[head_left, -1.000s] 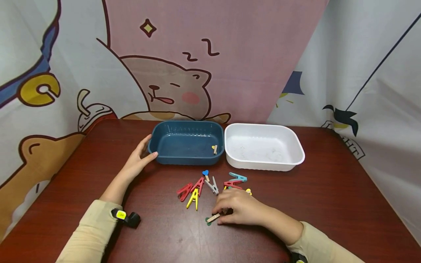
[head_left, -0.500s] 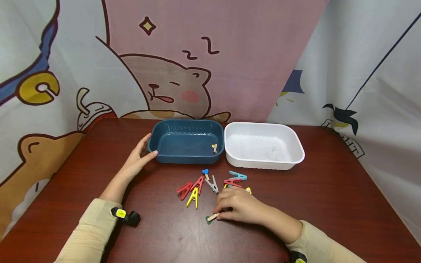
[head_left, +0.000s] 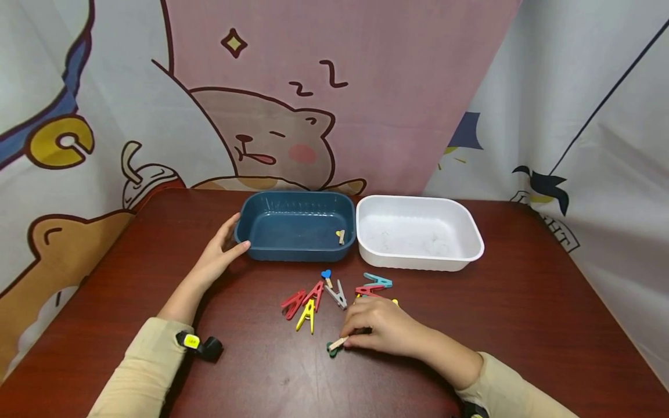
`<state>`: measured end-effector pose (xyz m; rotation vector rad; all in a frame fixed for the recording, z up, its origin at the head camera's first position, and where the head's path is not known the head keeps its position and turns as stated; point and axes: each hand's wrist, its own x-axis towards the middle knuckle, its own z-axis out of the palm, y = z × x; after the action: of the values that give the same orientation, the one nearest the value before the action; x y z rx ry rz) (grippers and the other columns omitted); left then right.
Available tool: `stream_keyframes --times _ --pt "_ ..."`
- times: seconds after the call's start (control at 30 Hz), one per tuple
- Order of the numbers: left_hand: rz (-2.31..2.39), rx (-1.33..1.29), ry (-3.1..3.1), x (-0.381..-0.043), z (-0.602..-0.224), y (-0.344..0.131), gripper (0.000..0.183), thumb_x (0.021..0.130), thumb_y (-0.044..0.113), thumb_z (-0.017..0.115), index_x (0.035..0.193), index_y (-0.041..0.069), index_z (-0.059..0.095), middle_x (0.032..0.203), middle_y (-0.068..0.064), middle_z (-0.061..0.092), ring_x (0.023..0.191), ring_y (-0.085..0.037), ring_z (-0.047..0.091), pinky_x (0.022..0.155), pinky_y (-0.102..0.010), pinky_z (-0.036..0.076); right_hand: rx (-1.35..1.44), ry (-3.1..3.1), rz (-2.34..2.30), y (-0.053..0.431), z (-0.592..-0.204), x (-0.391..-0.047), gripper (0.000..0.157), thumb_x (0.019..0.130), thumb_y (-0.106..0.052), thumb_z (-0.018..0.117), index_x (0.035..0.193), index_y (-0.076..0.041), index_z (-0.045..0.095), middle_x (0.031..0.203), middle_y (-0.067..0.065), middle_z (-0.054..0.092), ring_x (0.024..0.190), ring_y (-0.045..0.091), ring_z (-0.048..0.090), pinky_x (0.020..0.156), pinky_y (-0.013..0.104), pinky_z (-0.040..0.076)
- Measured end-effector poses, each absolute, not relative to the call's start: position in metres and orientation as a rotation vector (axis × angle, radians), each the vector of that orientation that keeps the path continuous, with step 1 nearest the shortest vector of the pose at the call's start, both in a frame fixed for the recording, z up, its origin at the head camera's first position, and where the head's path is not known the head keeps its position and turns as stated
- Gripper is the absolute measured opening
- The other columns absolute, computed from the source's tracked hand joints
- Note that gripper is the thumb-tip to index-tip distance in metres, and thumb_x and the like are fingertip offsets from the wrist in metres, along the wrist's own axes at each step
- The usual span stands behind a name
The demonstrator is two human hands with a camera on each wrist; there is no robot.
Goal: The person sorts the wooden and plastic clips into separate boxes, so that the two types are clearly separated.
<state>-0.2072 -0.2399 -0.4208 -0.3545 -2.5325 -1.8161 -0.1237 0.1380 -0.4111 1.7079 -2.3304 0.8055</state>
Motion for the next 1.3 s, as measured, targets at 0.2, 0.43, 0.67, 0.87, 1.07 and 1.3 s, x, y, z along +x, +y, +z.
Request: stream_keyframes --times 0.2,0.43,0.67,0.87,1.07,1.3 --pt "-1.831 -0.331 -2.542 -0.199 -0.409 -0.236 0.075 0.094 0.009 0.060 0.153 0.006 0.015 0.155 -0.020 0.018 0.139 -0.037 0.022 0.108 -0.055 0.020 1.639 -2.361 0.818 0.139 -0.405 -0.124 0.006 0.083 -0.025 0.076 0.088 -0.023 0.074 0.086 -0.017 0.063 0.086 0.000 0.056 0.086 0.025 0.044" --pt "-1.829 -0.342 -2.540 -0.192 -0.398 -0.230 0.074 0.093 0.006 0.059 0.153 0.003 0.015 0.154 -0.023 0.020 0.137 -0.039 0.024 0.107 -0.055 0.021 1.591 -2.326 0.884 0.141 -0.397 -0.128 0.007 0.081 -0.021 0.078 0.086 -0.022 0.075 0.083 -0.019 0.063 0.081 -0.001 0.054 0.081 0.020 0.044" --pt "-1.829 -0.335 -2.550 -0.193 -0.399 -0.230 0.073 0.094 0.006 0.058 0.152 0.002 0.014 0.153 -0.024 0.020 0.137 -0.041 0.024 0.107 -0.057 0.021 1.528 -2.293 0.885 0.139 -0.383 -0.135 0.012 0.075 -0.016 0.083 0.084 -0.019 0.075 0.082 -0.014 0.063 0.077 0.002 0.054 0.067 0.014 0.041" --pt "-1.808 -0.319 -2.549 -0.204 -0.418 -0.238 0.076 0.094 0.012 0.061 0.154 0.013 0.015 0.155 -0.017 0.021 0.138 -0.035 0.024 0.108 -0.055 0.021 1.485 -2.287 0.927 0.134 -0.370 -0.144 0.014 0.073 -0.011 0.083 0.084 -0.015 0.075 0.081 -0.011 0.063 0.074 0.009 0.057 0.064 0.016 0.043" --pt "-1.783 -0.333 -2.539 -0.207 -0.422 -0.240 0.075 0.094 0.014 0.061 0.154 0.015 0.016 0.154 -0.016 0.022 0.138 -0.036 0.025 0.108 -0.055 0.021 1.394 -2.315 0.997 0.127 -0.358 -0.156 0.015 0.074 -0.009 0.082 0.088 -0.012 0.076 0.084 -0.009 0.065 0.078 0.006 0.056 0.065 0.021 0.046" --pt "-1.770 -0.335 -2.554 -0.206 -0.421 -0.240 0.075 0.095 0.013 0.060 0.155 0.015 0.015 0.155 -0.017 0.021 0.137 -0.037 0.026 0.107 -0.057 0.022 1.298 -2.335 0.997 0.114 -0.347 -0.171 0.010 0.078 -0.013 0.080 0.087 -0.013 0.077 0.083 -0.009 0.065 0.076 0.009 0.054 0.061 0.024 0.043"
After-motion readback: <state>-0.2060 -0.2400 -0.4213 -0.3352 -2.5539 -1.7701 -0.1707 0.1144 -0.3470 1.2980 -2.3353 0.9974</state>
